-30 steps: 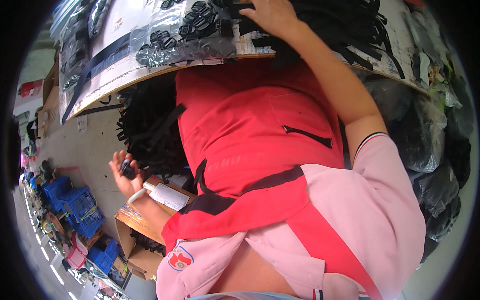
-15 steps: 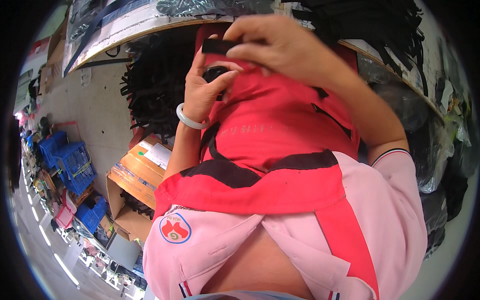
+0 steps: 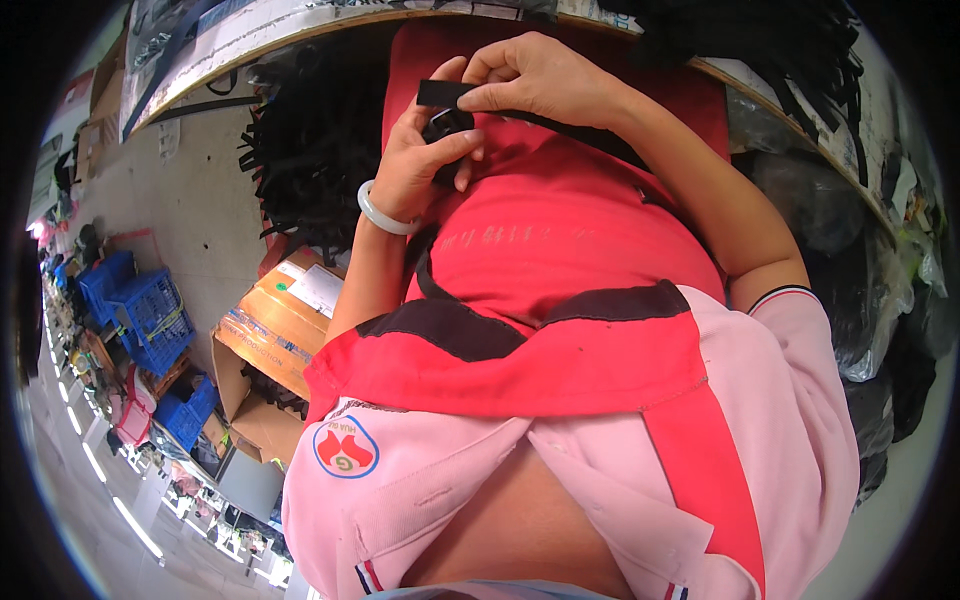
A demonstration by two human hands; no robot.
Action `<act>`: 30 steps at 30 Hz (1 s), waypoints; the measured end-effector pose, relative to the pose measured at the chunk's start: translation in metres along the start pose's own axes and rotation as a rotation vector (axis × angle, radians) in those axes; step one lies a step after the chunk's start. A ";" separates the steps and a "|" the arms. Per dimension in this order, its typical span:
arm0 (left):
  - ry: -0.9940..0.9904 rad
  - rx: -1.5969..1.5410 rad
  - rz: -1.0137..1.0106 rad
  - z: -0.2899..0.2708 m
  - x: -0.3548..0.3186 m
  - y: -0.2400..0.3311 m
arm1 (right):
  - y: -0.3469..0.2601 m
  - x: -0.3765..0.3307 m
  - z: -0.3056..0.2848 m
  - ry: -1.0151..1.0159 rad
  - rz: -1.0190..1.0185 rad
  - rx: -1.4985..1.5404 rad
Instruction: Manually assemble plastic buckles and straps at a workbench.
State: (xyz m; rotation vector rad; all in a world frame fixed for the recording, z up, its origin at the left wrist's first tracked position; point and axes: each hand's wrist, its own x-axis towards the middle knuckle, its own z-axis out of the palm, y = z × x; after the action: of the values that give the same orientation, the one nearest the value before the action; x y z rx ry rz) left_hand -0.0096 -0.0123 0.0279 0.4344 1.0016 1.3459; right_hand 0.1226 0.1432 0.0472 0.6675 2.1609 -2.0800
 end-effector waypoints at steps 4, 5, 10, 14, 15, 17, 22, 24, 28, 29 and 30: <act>-0.076 0.156 0.016 -0.001 0.005 -0.003 | -0.007 -0.001 0.012 -0.098 0.042 -0.230; -0.087 0.190 0.024 -0.001 0.006 -0.004 | -0.006 0.000 0.011 -0.094 0.043 -0.228; -0.044 0.108 -0.020 -0.001 0.006 -0.004 | 0.001 -0.002 0.007 0.036 -0.007 -0.219; -0.034 0.150 -0.008 -0.001 0.003 -0.009 | 0.009 -0.003 0.011 0.012 -0.056 -0.210; -0.051 0.133 -0.016 0.000 0.004 -0.009 | 0.009 -0.002 0.009 0.016 -0.053 -0.209; -0.072 0.115 -0.028 -0.001 0.003 -0.008 | 0.006 0.002 0.004 -0.079 0.018 -0.197; 0.016 -0.216 -0.002 -0.010 0.000 -0.006 | 0.013 0.000 -0.012 -0.054 0.054 0.179; 0.060 -0.161 0.047 -0.012 0.001 -0.011 | 0.016 0.003 -0.012 -0.054 0.038 0.228; 0.041 -0.364 -0.004 -0.011 0.007 -0.023 | 0.010 0.004 -0.005 -0.029 0.030 0.298; 0.054 -0.504 -0.021 -0.009 0.009 -0.025 | 0.016 0.006 -0.001 0.034 0.009 0.280; 0.069 -0.643 -0.040 -0.008 0.010 -0.027 | 0.021 0.007 0.004 0.097 -0.011 0.264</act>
State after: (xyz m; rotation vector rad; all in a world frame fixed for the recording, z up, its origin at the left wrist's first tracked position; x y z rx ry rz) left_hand -0.0010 -0.0118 -0.0008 -0.1173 0.5777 1.5638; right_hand 0.1226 0.1409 0.0251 0.7971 1.9561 -2.4117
